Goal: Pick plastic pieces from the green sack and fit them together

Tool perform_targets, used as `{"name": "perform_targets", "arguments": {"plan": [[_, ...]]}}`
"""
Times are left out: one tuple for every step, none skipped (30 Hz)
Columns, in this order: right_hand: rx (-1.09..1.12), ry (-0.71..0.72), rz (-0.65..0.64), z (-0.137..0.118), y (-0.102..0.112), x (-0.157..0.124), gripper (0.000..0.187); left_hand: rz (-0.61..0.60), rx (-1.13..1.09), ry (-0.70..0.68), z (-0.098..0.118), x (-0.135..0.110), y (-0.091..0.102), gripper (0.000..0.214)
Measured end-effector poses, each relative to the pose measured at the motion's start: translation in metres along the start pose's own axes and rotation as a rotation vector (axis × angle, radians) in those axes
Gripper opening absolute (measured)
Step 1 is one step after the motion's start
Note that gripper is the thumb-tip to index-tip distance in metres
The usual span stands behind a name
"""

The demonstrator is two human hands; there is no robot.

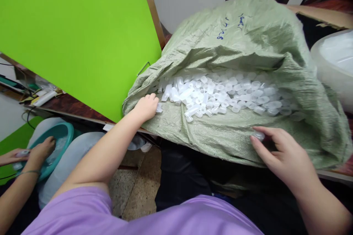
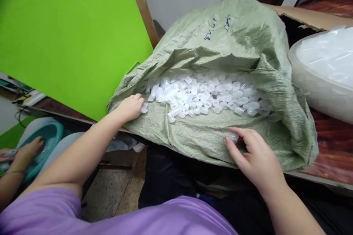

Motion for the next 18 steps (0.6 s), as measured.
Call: {"name": "perform_targets", "arguments": {"plan": [[0.030, -0.022, 0.044, -0.001, 0.004, -0.002, 0.035, 0.026, -0.085, -0.004, 0.009, -0.007, 0.004, 0.038], [0.071, -0.045, 0.083, -0.002, 0.007, -0.005, 0.035, 0.055, -0.201, -0.008, 0.021, -0.017, 0.010, 0.043], [0.124, -0.067, 0.108, -0.005, 0.010, -0.009, 0.035, 0.122, -0.360, 0.017, 0.032, -0.029, 0.018, 0.048], [0.192, -0.079, 0.112, -0.009, 0.011, -0.013, 0.034, 0.162, -0.571, 0.027, 0.045, -0.043, 0.024, 0.054], [0.268, -0.074, 0.093, -0.017, 0.011, -0.017, 0.033, 0.153, -0.836, 0.034, 0.061, -0.057, 0.026, 0.055], [0.343, -0.042, 0.054, -0.027, 0.010, -0.020, 0.033, 0.103, -1.138, 0.033, 0.080, -0.071, 0.026, 0.054], [0.411, 0.012, 0.006, -0.039, 0.008, -0.023, 0.034, 0.015, -1.430, 0.021, 0.101, -0.083, 0.024, 0.052], [0.464, 0.080, -0.041, -0.052, 0.008, -0.026, 0.036, -0.080, -1.684, 0.009, 0.124, -0.094, 0.021, 0.049], [0.502, 0.150, -0.076, -0.065, 0.008, -0.028, 0.038, -0.182, -1.889, 0.019, 0.145, -0.104, 0.017, 0.046], [0.525, 0.211, -0.089, -0.076, 0.009, -0.030, 0.040, -0.266, -2.044, 0.056, 0.163, -0.110, 0.010, 0.042], [0.536, 0.254, -0.090, -0.084, 0.011, -0.031, 0.042, -0.351, -2.158, 0.103, 0.179, -0.115, 0.003, 0.040], [0.537, 0.283, -0.085, -0.089, 0.013, -0.033, 0.042, -0.410, -2.237, 0.148, 0.191, -0.118, -0.005, 0.037], [0.533, 0.301, -0.088, -0.091, 0.014, -0.034, 0.042, -0.446, -2.283, 0.192, 0.200, -0.120, -0.012, 0.036], [0.524, 0.313, -0.099, -0.092, 0.014, -0.036, 0.042, -0.464, -2.306, 0.227, 0.207, -0.120, -0.018, 0.035], [0.513, 0.318, -0.113, -0.091, 0.015, -0.039, 0.043, -0.469, -2.312, 0.251, 0.210, -0.120, -0.024, 0.035], [0.500, 0.315, -0.123, -0.088, 0.015, -0.042, 0.043, -0.472, -2.306, 0.264, 0.212, -0.121, -0.028, 0.034], [0.490, 0.302, -0.121, -0.084, 0.016, -0.045, 0.044, -0.477, -2.295, 0.270, 0.213, -0.121, -0.031, 0.034], [0.484, 0.279, -0.106, -0.079, 0.018, -0.048, 0.044, -0.479, -2.284, 0.271, 0.213, -0.122, -0.033, 0.034]]}}
Point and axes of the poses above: each hand's wrist, its own x-axis towards the middle knuckle, its own y-axis out of the back of the hand, z = x × y, the point moved 6 cm from there along x, towards the middle knuckle, and after that the axes turned 2 degrees about -x, right-handed, at the moved point
